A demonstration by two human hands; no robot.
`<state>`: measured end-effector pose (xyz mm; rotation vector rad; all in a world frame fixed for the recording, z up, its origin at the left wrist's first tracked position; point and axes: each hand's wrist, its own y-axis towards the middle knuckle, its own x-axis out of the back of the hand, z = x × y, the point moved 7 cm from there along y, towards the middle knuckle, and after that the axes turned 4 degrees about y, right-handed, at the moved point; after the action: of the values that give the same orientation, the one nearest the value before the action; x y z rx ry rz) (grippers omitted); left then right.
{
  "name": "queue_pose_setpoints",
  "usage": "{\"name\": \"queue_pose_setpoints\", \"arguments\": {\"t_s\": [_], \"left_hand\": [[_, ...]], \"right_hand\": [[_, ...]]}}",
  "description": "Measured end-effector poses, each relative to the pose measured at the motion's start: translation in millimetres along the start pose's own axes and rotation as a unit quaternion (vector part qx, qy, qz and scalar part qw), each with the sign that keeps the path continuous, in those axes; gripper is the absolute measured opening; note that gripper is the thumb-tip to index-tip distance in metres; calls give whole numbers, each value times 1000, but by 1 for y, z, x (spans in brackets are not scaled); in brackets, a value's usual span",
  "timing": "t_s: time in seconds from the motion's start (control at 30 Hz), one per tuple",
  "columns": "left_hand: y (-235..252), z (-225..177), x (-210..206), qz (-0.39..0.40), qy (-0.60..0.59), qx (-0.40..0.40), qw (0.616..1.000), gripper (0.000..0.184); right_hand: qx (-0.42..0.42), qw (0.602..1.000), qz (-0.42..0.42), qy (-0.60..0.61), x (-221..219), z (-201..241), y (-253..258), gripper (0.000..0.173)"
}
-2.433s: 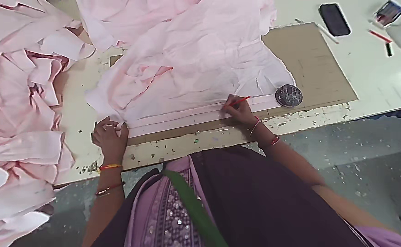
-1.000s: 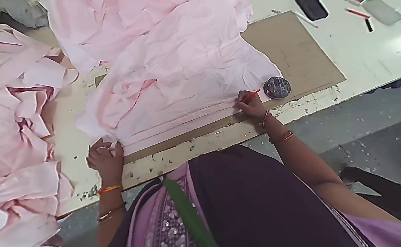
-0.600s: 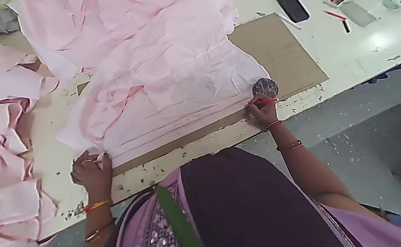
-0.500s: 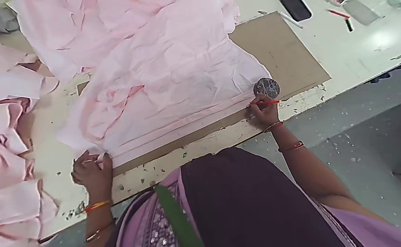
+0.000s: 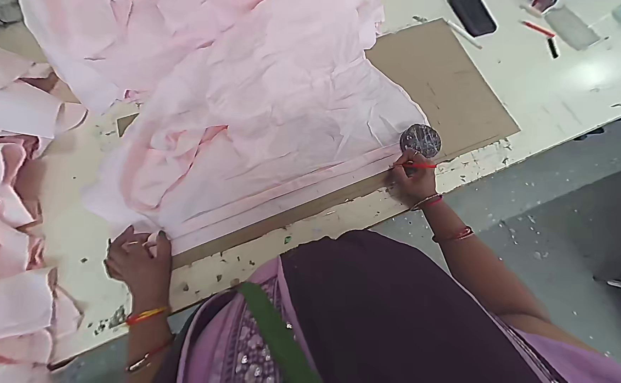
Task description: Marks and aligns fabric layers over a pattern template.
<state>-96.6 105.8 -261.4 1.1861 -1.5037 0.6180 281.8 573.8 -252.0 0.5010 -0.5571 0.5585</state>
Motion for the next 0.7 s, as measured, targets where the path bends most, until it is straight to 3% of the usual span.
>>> {"name": "queue_pose_setpoints", "arguments": {"t_s": [0.23,0.43,0.7], "left_hand": [[0,-1,1,-3,3,2,1000,53],[2,1,-1,-8,6,1,1000,54],[-1,1,-1,-1,-12,-1,1000,56]], "right_hand": [[38,998,-41,-17,2,8,6,19],[-17,998,5,-59,-6,12,16,22],[-29,998,10,-52,-8,10,19,20]]}}
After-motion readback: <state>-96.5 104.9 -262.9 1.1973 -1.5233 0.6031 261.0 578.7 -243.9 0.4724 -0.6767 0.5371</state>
